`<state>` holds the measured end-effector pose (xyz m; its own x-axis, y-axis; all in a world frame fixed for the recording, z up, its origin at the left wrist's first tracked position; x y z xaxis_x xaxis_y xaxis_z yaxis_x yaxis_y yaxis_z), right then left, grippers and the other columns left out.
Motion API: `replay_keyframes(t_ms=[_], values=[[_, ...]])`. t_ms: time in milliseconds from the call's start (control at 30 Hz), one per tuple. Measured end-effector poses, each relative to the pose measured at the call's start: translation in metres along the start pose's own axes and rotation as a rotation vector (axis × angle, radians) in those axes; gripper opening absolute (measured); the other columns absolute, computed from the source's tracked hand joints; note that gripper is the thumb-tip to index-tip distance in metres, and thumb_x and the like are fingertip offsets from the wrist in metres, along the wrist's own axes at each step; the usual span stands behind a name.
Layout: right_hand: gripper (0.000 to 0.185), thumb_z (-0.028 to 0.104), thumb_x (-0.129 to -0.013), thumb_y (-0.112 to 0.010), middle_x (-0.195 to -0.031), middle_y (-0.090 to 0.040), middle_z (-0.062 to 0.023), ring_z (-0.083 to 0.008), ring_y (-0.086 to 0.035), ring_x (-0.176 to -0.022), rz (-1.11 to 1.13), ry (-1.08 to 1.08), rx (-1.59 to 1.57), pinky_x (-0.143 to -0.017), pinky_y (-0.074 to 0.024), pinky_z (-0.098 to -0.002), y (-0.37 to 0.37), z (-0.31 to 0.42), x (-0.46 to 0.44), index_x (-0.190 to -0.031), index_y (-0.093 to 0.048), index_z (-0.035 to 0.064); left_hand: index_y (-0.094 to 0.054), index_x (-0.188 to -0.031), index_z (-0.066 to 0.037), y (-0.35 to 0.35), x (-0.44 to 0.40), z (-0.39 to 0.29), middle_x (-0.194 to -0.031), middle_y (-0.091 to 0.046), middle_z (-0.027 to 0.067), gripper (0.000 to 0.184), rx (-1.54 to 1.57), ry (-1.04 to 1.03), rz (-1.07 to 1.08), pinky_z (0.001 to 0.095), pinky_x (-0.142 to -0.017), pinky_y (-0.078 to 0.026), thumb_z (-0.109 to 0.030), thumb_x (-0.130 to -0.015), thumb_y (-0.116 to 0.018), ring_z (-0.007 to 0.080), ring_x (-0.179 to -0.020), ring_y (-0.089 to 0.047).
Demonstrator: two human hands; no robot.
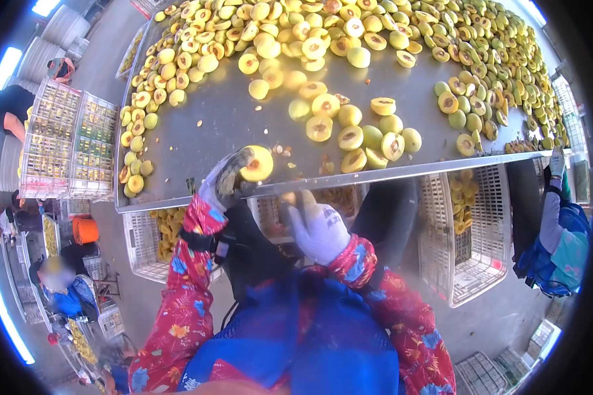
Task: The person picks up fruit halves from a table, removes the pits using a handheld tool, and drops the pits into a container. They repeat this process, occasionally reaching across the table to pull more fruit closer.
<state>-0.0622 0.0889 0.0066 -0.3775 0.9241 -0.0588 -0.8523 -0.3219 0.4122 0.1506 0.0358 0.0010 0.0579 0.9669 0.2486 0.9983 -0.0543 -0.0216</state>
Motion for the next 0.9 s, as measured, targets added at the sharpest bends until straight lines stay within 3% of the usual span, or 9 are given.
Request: replay_keyframes(t_ms=[100,133,367,400,533,600,733,833,900], values=[[0.031,0.016,-0.092,-0.056,-0.063,-0.061,-0.0198,-0.0378,-0.061,-0.056,-0.052,0.088,0.139,-0.049,-0.046,-0.0473,-0.007,0.019,0.004,-0.113,-0.048,-0.0059,-0.045,-0.129,0.005,-0.019,0.042,-0.003,-0.116,-0.058,0.0171,0.054,-0.477,-0.498,-0.017,0.0365,-0.086,-0.052,-0.03,-0.09,-0.061,0.0288,-0.097,-0.062],[0.028,0.016,-0.091,-0.057,-0.062,-0.06,-0.0193,-0.0378,-0.061,-0.056,-0.016,0.046,0.174,-0.05,-0.0463,-0.0471,-0.009,0.022,0.007,-0.108,-0.049,-0.0046,-0.05,-0.125,0.002,-0.032,0.048,-0.004,-0.113,-0.06,0.0126,0.05,-0.177,-0.234,-0.012,0.034,-0.081,-0.052,-0.037,-0.094,-0.053,0.0225,-0.095,-0.061],[0.021,0.018,-0.09,-0.06,-0.059,-0.055,-0.0155,-0.0354,-0.055,-0.046,-0.005,0.09,-0.018,-0.047,-0.0457,-0.044,-0.012,0.037,0.028,-0.096,-0.052,-0.0001,-0.058,-0.11,0.001,-0.055,0.068,0.02,-0.09,-0.061,0.0072,0.04,-0.379,-0.45,-0.265,0.0302,-0.073,-0.05,-0.036,-0.101,-0.045,0.0154,-0.081,-0.059],[0.02,0.02,-0.091,-0.06,-0.058,-0.053,-0.0133,-0.0323,-0.052,-0.043,0.047,0.1,-0.115,-0.045,-0.0448,-0.0422,-0.015,0.036,0.029,-0.094,-0.053,0.0015,-0.058,-0.11,0.001,-0.06,0.07,0.022,-0.09,-0.061,0.0074,0.039,-0.086,-0.235,-0.257,0.0295,-0.073,-0.05,-0.035,-0.101,-0.045,0.0151,-0.081,-0.059],[0.026,0.031,-0.097,-0.053,-0.054,-0.046,-0.0036,-0.0173,-0.044,-0.039,0.442,-0.745,-1.122,-0.041,-0.0396,-0.0328,-0.022,0.033,0.042,-0.088,-0.055,0.0065,-0.059,-0.106,0.001,-0.071,0.075,0.04,-0.092,-0.063,0.0069,0.037,0.203,-0.183,-0.259,0.0278,-0.069,-0.049,-0.033,-0.101,-0.045,0.0133,-0.079,-0.059],[0.036,0.039,-0.1,-0.043,-0.056,-0.049,-0.0006,-0.0114,-0.044,-0.04,0.614,-0.795,-1.824,-0.041,-0.0364,-0.0257,-0.042,0.02,0.056,-0.097,-0.056,0.0062,-0.059,-0.106,0.003,-0.074,0.074,0.044,-0.095,-0.064,0.0079,0.037,0.3,-0.095,-0.187,0.0298,-0.069,-0.049,-0.032,-0.1,-0.047,0.0153,-0.079,-0.06],[0.043,0.044,-0.1,-0.039,-0.059,-0.054,-0.0024,-0.0115,-0.044,-0.039,0.73,-0.575,-2.193,-0.044,-0.0378,-0.0268,-0.039,0.021,0.065,-0.106,-0.056,0.0043,-0.057,-0.113,0.002,-0.082,0.088,0.014,-0.093,-0.064,0.0122,0.043,-0.89,-0.839,-0.5,0.0317,-0.067,-0.05,-0.038,-0.097,-0.05,0.0201,-0.078,-0.063],[0.046,0.043,-0.1,-0.039,-0.062,-0.056,-0.004,-0.0126,-0.046,-0.039,0.786,-0.585,-2.198,-0.05,-0.041,-0.0284,-0.025,0.027,0.065,-0.111,-0.057,0.003,-0.045,-0.127,0.006,-0.031,0.09,0.053,-0.105,-0.063,0.0206,0.049,0.237,-0.067,-0.448,0.0361,-0.073,-0.052,-0.034,-0.099,-0.049,0.0307,-0.079,-0.063],[0.046,0.041,-0.1,-0.044,-0.071,-0.061,-0.0062,-0.0117,-0.054,-0.052,0.634,-0.63,-1.802,-0.056,-0.044,-0.0244,-0.022,-0.003,0.067,-0.117,-0.056,-0.0006,-0.048,-0.126,0.003,0.006,0.115,0.002,-0.106,-0.061,0.0241,0.047,-0.299,0.277,-0.65,0.0422,-0.076,-0.051,-0.033,-0.096,-0.051,0.0383,-0.089,-0.061]])
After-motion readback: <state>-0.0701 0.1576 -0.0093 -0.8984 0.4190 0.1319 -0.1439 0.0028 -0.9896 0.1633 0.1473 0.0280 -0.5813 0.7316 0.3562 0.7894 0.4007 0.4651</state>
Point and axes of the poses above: each hand's wrist, its own x-axis away from the middle knuckle, its own y-axis out of the back of the hand, z = x × y, the point moved 5 cm from there along -x, towards the middle knuckle
